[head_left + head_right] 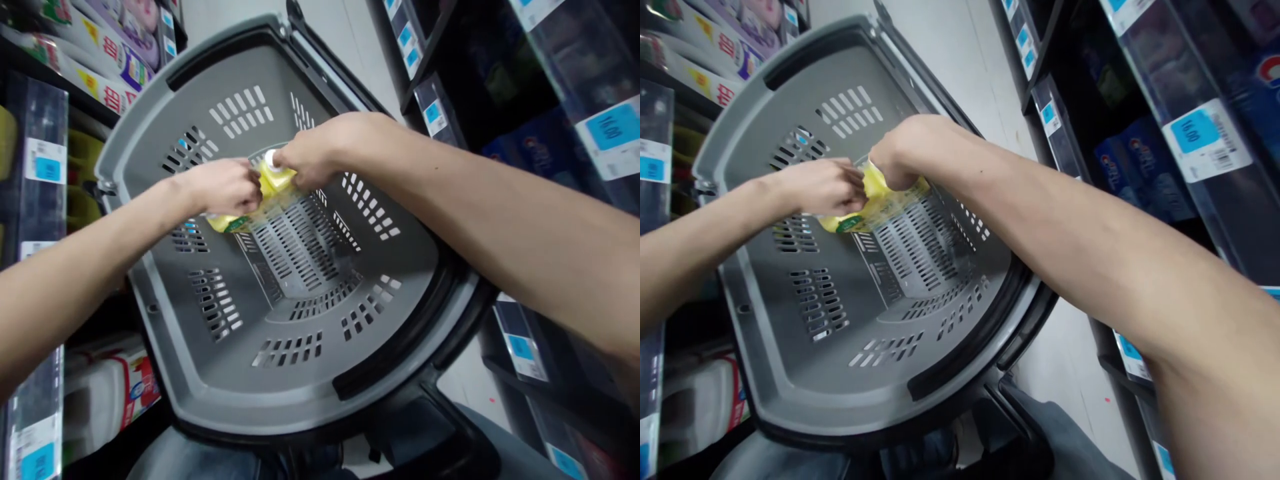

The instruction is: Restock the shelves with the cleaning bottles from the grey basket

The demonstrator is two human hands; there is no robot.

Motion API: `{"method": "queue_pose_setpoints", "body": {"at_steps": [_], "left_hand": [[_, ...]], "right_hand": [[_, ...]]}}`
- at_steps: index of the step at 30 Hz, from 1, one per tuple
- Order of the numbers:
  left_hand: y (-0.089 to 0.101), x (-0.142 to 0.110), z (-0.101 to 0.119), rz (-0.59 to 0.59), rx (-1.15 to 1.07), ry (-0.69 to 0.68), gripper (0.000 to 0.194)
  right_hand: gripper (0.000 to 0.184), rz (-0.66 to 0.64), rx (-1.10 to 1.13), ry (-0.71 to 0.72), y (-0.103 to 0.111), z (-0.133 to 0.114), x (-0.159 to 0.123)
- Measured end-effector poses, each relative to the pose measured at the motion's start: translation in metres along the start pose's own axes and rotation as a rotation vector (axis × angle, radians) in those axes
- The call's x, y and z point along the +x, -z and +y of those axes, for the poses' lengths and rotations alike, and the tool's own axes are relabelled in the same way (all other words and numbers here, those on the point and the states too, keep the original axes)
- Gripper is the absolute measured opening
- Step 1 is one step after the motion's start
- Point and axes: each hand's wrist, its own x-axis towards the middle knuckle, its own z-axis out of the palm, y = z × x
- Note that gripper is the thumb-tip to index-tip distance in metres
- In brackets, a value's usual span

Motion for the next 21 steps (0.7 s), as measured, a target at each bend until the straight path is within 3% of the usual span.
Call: {"method": "queue_pose_setpoints", "body": {"at_steps": [5,8,11,14,17,21], "left_hand": [[0.077,0.025,-0.025,0.04,0.028,0.063,0.046],[0.1,0.029,-0.028,0.103,0.049,0.149,0.055],[0.096,0.032,-0.03,0.115,0.103,0.195,0.077],[0.078,0.036,-0.033,0.011,0.195,0.246,0.1],[0.066,0.035,-0.033,-0.066,0.205,0.328,0.103],[0.069,0.032,-0.025,-0.128,0.228,0.398,0.106]], "right_hand": [[0.044,-0.003,0.055,-0.031,-0.003,0.005,0.011],[0.044,0.058,0.091,-0.001,-0.008,0.015,0.023],[0.048,0.125,0.157,0.044,-0.016,0.023,0.03],[0.054,0.087,0.153,0.02,-0.018,0.023,0.028],[0.059,0.037,0.09,-0.004,-0.014,0.019,0.021],[0.06,-0.007,0.088,0.039,-0.012,0.018,0.015]]}}
